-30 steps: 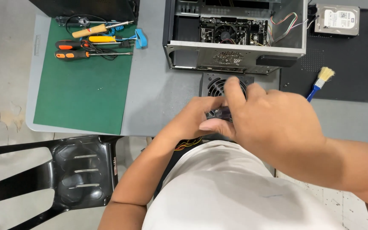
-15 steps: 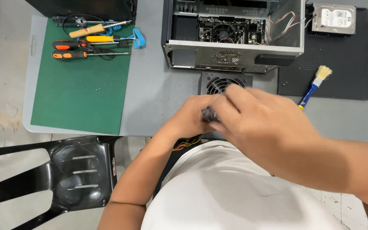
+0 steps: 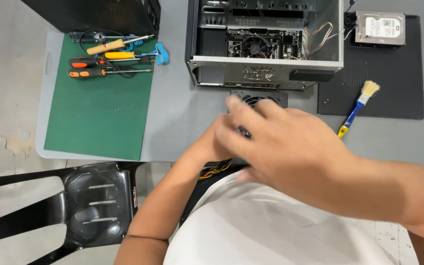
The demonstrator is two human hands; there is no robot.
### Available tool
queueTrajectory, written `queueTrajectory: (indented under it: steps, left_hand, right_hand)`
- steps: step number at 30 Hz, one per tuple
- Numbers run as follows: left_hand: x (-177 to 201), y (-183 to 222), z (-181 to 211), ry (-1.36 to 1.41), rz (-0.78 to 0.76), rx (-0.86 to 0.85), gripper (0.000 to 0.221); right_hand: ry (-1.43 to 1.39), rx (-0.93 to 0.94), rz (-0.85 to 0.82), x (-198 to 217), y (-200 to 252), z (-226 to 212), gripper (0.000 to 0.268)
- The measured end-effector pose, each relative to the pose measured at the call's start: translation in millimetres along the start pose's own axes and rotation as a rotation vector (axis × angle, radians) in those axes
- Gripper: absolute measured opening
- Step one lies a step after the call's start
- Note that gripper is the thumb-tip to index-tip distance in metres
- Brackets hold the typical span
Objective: Cleaning the exterior and fan of a computer power supply unit using a brush and screwdriver.
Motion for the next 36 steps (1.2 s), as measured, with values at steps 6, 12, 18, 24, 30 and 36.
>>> queueTrajectory:
  steps: [6, 12, 18, 24, 30, 36]
  left_hand:
    - [-0.3, 3.3, 6.8, 0.013, 0.042, 0.043, 0.022]
    - [9.0, 9.5, 4.4, 0.032, 0.101, 0.108, 0.026]
    - [6.7, 10.8, -18.1, -0.035, 0.147, 0.222, 0.025]
    - [12.8, 8.8, -27.1, -0.030, 0.097, 0.350, 0.027]
    - [20.3, -1.3, 6.3, 0.054, -0.013, 0.469, 0.022]
    - [2.4, 10.6, -35.0, 0.127, 0.021, 0.249, 0.026]
  right_hand:
    - [0.007, -0.120, -0.176, -35.1, 2.7, 21.6, 0.029]
    - [-0.050, 0.024, -0.013, -7.0, -6.7, 19.6, 0.051]
    - [-0.231, 0.063, -0.171, -27.1, -1.0, 30.6, 0.025]
    - [-0.018, -0.090, 0.007, -24.3, -4.6, 33.1, 0.069]
    - [-0.180, 0.064, 0.021, -4.6, -3.3, 27.3, 0.052]
    - [0.160, -0.142, 0.119, -3.1, 0.9, 28.2, 0.051]
Point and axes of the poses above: each hand's wrist, its own y-axis away from the middle knuckle, its own x-axis out of the back of the hand, z = x × y, the point moved 8 cm from there along -y, towards the middle knuckle
